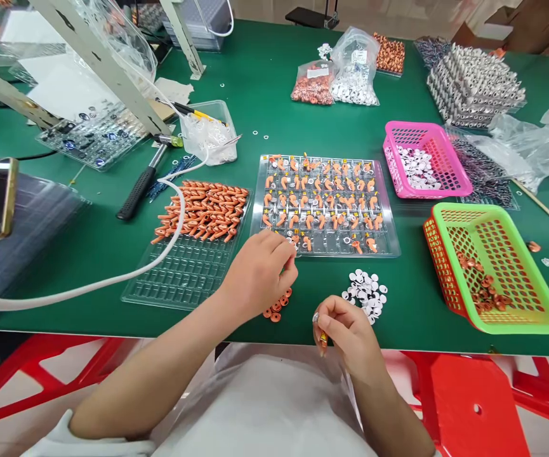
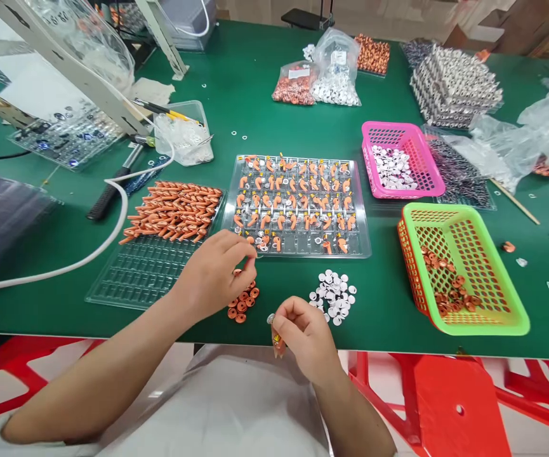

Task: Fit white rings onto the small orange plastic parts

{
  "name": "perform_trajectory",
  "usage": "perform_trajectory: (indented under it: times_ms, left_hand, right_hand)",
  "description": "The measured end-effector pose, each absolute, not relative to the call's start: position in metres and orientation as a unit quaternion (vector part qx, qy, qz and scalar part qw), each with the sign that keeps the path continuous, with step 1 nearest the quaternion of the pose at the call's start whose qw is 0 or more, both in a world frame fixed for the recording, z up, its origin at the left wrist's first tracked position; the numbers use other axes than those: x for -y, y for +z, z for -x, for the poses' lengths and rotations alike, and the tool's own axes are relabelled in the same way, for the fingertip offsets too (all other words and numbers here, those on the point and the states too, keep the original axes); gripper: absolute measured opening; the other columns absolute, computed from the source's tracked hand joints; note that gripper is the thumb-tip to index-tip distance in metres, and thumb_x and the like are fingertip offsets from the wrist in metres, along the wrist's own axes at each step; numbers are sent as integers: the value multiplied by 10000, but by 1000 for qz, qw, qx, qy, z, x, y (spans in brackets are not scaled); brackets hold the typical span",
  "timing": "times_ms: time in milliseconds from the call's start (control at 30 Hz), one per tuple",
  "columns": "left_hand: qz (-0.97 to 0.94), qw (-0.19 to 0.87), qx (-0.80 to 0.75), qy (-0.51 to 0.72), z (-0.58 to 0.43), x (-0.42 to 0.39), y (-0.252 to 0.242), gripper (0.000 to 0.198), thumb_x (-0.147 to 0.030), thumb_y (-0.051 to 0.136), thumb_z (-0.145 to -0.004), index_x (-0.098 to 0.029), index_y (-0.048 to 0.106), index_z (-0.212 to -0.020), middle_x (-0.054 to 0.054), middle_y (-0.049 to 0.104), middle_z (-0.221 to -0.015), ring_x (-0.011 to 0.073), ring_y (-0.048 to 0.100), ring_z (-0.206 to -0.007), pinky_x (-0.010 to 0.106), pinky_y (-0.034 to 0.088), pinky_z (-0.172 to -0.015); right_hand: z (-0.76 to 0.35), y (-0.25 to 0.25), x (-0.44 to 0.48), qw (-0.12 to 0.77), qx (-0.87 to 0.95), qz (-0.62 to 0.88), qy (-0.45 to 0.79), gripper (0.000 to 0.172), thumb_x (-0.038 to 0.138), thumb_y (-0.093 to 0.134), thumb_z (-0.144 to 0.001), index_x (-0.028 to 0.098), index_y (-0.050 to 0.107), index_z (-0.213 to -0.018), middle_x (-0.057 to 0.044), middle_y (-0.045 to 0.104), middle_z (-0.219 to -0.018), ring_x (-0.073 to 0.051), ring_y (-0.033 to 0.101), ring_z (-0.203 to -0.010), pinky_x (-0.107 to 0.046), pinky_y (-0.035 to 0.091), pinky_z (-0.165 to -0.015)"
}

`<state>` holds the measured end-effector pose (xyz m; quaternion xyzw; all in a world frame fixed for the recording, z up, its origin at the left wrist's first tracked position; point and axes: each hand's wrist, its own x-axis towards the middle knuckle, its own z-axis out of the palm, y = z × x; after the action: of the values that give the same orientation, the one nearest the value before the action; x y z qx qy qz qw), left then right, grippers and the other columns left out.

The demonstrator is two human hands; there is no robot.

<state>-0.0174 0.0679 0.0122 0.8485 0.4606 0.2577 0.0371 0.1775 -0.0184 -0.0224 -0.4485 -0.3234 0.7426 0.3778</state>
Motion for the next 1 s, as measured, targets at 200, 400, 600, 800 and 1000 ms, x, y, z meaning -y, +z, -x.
perform_trajectory:
  times_ms: [200,400,600,800,1000]
  left_hand:
    - [-875,-1,-468,123,14,-103,-5,166,-97,513,-843,-140,638,-742,103,630,-744,259,561,-776,394,484,-728]
    - [-879,22,-457,137,17,-102,-11,210,-68,503,-855,-128,702,-824,114,640,-770,265,562,-801,421,485,-759]
    - [-871,38,-459,172,22,-96,-10,161,-168,557,-915,-144,713,-885,101,660,-819,255,571,-830,432,490,-806]
    - [-849,61,-457,258,17,-74,-2,122,-182,568,-923,-159,639,-827,97,677,-907,235,591,-862,408,507,-821]
    - [-867,211,-385,237,-28,-45,1,237,-64,476,-900,-158,607,-1073,103,687,-1010,234,600,-927,381,512,-813]
  right_hand:
    - [-179,-20,25,367,354,451,732,230,349,664,-865,180,575,-737,27,597,-577,-92,536,-474,-209,438,-465]
    - [-193,-16,30,377,357,459,721,235,363,668,-868,185,586,-738,21,602,-607,-97,541,-493,-218,451,-484]
    - [-198,-23,37,361,377,454,722,199,324,642,-889,190,584,-754,20,595,-610,-99,535,-500,-218,439,-489]
    - [-215,-24,46,342,498,346,718,129,218,625,-859,191,587,-740,7,611,-632,-112,539,-522,-236,411,-511]
    - [-223,-25,49,340,518,359,698,114,217,621,-845,202,600,-734,10,620,-633,-121,545,-545,-248,417,-548]
